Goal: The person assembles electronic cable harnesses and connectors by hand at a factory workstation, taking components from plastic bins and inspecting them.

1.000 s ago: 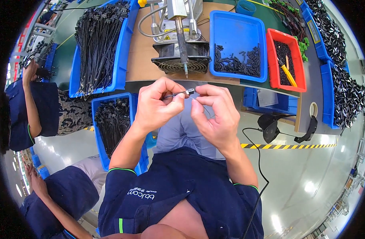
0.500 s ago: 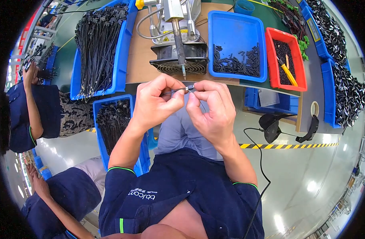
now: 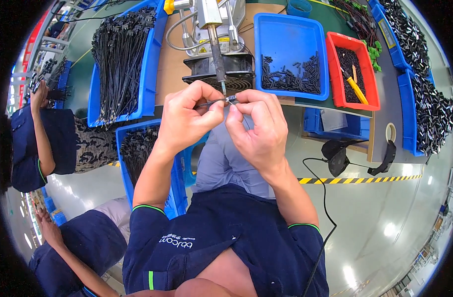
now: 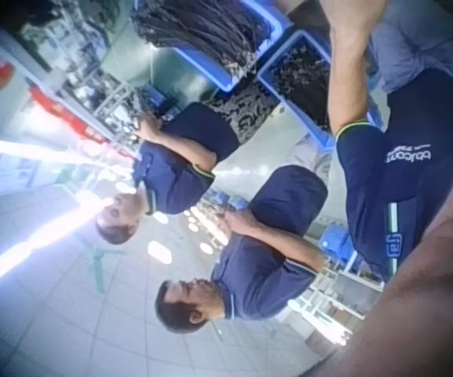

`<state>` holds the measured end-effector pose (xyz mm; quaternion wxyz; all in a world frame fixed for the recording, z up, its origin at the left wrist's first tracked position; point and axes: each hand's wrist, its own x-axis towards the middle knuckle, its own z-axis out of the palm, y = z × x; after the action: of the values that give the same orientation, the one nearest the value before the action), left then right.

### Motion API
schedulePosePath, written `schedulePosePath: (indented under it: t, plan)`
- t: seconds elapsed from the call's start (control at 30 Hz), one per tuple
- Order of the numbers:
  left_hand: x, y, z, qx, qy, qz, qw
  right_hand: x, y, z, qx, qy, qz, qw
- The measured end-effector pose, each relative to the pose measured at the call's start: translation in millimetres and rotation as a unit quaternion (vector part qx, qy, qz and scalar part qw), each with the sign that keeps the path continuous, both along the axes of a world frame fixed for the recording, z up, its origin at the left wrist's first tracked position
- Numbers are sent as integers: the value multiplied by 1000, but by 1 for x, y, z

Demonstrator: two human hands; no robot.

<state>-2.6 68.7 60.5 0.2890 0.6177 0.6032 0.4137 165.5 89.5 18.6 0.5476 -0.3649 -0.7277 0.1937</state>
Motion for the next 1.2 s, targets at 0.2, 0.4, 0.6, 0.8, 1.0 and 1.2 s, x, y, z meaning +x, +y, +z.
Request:
schedulePosePath:
  t: [0.2,0.4,0.6,0.8,1.0,1.2]
  plan:
    - [-3,2,-1,12,-9,-6,1000,-2,0,2,3,4,-3,1000]
    - [-3,2,2,14,18,-12,1000,-4,1,3,8,2,-10,1000]
    - [-3,1,3,26,32,-14,999,-4,0,4,0,6,-10,1000]
    - [-2,1,2,54,37,-12,998,-2,-1,4,4,6,-5,1000]
    - [-1,1,3,47,34,-12,998,-2,0,4,13,4,-7,1000]
    - [-2,-2,0,26,37,-10,999,-2,-2,1,12,-4,-4,1000]
